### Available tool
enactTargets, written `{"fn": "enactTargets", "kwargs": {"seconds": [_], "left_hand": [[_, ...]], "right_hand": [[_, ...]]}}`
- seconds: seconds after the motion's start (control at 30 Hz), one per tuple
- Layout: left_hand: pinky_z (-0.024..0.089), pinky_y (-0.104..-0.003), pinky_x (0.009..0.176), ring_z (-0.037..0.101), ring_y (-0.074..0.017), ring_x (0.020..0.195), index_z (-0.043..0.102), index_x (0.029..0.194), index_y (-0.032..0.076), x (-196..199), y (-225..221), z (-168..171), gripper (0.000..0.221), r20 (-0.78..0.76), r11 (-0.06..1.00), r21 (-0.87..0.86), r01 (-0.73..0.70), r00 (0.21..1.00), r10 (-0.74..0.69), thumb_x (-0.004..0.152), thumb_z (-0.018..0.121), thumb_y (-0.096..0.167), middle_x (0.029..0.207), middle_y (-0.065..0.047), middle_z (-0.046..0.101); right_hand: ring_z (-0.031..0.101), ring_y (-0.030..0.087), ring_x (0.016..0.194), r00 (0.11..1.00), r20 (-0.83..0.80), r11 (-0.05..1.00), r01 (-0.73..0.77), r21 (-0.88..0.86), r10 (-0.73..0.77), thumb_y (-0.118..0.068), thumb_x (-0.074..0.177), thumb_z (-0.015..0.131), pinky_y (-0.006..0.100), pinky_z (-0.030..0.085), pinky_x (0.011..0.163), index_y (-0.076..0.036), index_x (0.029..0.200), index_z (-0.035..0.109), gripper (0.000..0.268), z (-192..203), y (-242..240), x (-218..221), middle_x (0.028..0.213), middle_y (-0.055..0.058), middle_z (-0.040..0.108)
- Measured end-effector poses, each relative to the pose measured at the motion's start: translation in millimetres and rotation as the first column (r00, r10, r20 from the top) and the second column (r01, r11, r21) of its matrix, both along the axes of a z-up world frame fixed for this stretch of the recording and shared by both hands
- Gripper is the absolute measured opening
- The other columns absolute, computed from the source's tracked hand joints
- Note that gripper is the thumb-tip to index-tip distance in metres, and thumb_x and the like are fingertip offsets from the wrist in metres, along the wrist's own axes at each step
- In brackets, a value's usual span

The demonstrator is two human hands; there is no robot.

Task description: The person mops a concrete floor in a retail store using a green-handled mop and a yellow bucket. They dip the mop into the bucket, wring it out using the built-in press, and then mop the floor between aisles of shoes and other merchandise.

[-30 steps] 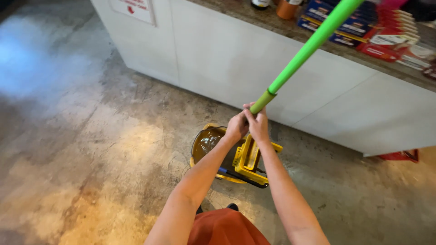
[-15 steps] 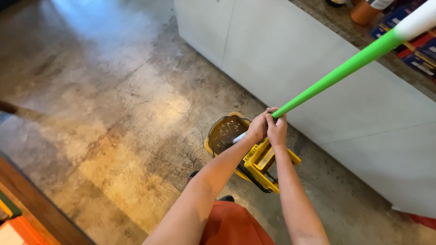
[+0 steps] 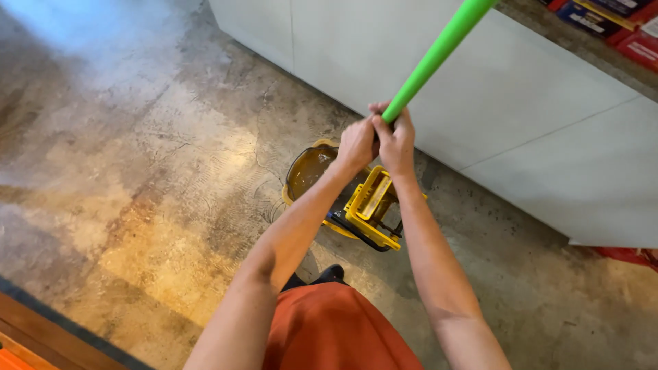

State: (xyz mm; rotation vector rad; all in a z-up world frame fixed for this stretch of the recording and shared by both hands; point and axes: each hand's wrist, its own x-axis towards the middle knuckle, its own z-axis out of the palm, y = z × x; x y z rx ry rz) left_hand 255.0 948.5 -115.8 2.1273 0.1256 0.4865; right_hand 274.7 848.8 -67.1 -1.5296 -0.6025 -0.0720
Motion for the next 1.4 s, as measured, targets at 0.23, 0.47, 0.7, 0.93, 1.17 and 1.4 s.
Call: {"fn": "enactTargets", "kwargs": {"seconds": [0.23,0.47,0.7,0.93,1.17,1.4], "left_hand": [[0.054,-0.051,0.067,0.069,-0.0414,0.080,0.060,0.101,0.007,-5,-1,115,0.023,0.273,0.993,0.074,0.093,0.956,-0.110,0.082,0.068,0.017,0.087,-0.017,0.072],[0.052,-0.052,0.069,0.067,-0.0429,0.084,0.057,0.100,0.008,5,7,-1,0.018,0.192,0.997,0.023,0.073,0.979,-0.076,0.089,0.065,0.020,0.088,-0.018,0.070],[0.053,-0.050,0.077,0.065,-0.0440,0.095,0.061,0.121,0.004,-14,7,-131,0.033,-0.086,0.999,-0.051,-0.015,0.996,0.011,0.095,0.057,0.023,0.100,-0.024,0.070],[0.056,-0.044,0.085,0.072,-0.0367,0.097,0.067,0.120,0.007,-35,16,-133,0.032,0.037,0.866,-0.491,0.090,0.996,-0.082,0.097,0.050,0.021,0.106,-0.022,0.074],[0.055,-0.051,0.076,0.068,-0.0428,0.094,0.063,0.116,0.006,0,23,-15,0.025,0.221,0.985,-0.035,0.168,0.963,-0.156,0.096,0.057,0.019,0.103,-0.021,0.071],[0.053,-0.051,0.065,0.068,-0.0409,0.082,0.040,0.140,-0.002,-27,28,115,0.060,0.303,0.977,-0.006,0.215,0.931,-0.203,0.092,0.064,0.024,0.091,-0.018,0.069]], "right_hand": [[0.066,0.020,0.113,0.992,0.127,0.992,-0.038,0.124,0.023,-0.001,0.108,0.063,0.036,0.054,0.106,-0.002,0.122,0.053,0.017,111,0,-11,0.115,0.008,0.066],[0.065,0.020,0.112,0.998,0.061,0.999,0.025,-0.045,-0.022,-0.001,0.100,0.063,0.035,0.051,0.105,-0.002,0.122,0.054,0.024,30,9,-6,0.113,0.010,0.067],[0.066,0.027,0.118,0.996,-0.023,0.948,0.079,-0.308,-0.090,-0.009,0.095,0.064,0.038,0.048,0.106,-0.002,0.120,0.059,0.026,-116,8,-16,0.122,0.015,0.070],[0.063,0.026,0.121,0.989,-0.136,0.956,0.023,-0.292,-0.065,-0.009,0.097,0.063,0.037,0.046,0.107,-0.002,0.120,0.060,0.025,-154,17,-30,0.125,0.015,0.069],[0.067,0.020,0.109,0.979,0.035,0.975,0.202,-0.089,-0.199,-0.002,0.099,0.061,0.035,0.053,0.103,-0.002,0.114,0.061,0.015,11,36,-23,0.115,0.011,0.072],[0.063,0.018,0.113,0.974,0.122,0.981,0.182,0.066,-0.189,-0.005,0.107,0.058,0.034,0.051,0.106,-0.001,0.127,0.053,0.022,117,38,-44,0.116,0.008,0.066]]}}
